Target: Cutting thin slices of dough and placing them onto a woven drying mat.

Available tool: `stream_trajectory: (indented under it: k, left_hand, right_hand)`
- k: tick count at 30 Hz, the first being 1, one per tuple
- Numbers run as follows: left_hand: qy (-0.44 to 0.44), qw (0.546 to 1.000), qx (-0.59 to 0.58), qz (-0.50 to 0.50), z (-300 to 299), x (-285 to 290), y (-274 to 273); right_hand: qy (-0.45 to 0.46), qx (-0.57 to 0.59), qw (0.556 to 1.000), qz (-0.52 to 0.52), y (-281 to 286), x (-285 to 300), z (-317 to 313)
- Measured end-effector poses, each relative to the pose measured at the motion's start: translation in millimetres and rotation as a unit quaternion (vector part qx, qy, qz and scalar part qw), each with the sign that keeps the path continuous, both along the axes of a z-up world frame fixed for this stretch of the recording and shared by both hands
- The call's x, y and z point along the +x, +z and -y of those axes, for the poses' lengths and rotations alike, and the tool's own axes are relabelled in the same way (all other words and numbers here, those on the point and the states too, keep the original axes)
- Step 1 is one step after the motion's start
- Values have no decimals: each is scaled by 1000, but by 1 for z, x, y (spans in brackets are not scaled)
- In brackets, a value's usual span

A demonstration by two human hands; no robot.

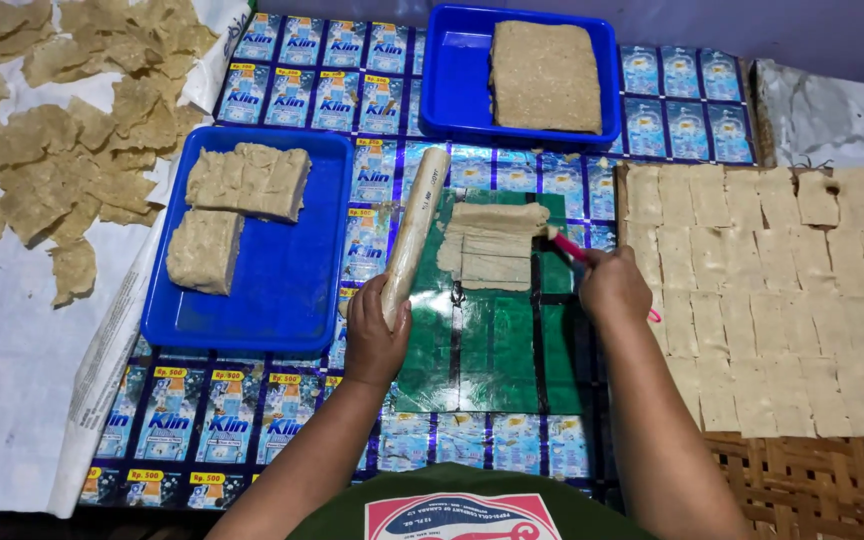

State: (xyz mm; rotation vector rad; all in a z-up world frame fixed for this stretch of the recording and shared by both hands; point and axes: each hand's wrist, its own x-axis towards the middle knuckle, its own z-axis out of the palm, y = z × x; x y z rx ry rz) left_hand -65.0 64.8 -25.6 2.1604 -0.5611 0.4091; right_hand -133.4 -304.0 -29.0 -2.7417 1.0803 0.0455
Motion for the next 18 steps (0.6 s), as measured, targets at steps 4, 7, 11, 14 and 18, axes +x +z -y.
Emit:
stream_trajectory:
  k: [4, 7, 11, 14, 18]
  left_hand:
    - [-4, 1000, 2, 8, -1, 2, -4]
    - [-2, 1000, 1, 13, -1, 2, -7]
    - [0, 1000, 1, 10, 0, 1, -4]
    - [-1, 1000, 5, 3, -2, -2, -3]
    - [-5, 1000, 6, -8, -2, -1, 2]
  right_hand:
    - [-17, 99, 995, -4, -37, -18, 28]
    - [-30, 108, 994, -13, -28, -43, 1]
    - [-51, 159, 986, -20, -18, -65, -47]
    - [-62, 194, 979, -7, -14, -69, -65]
    - [-44, 218, 975, -6, 3, -63, -83]
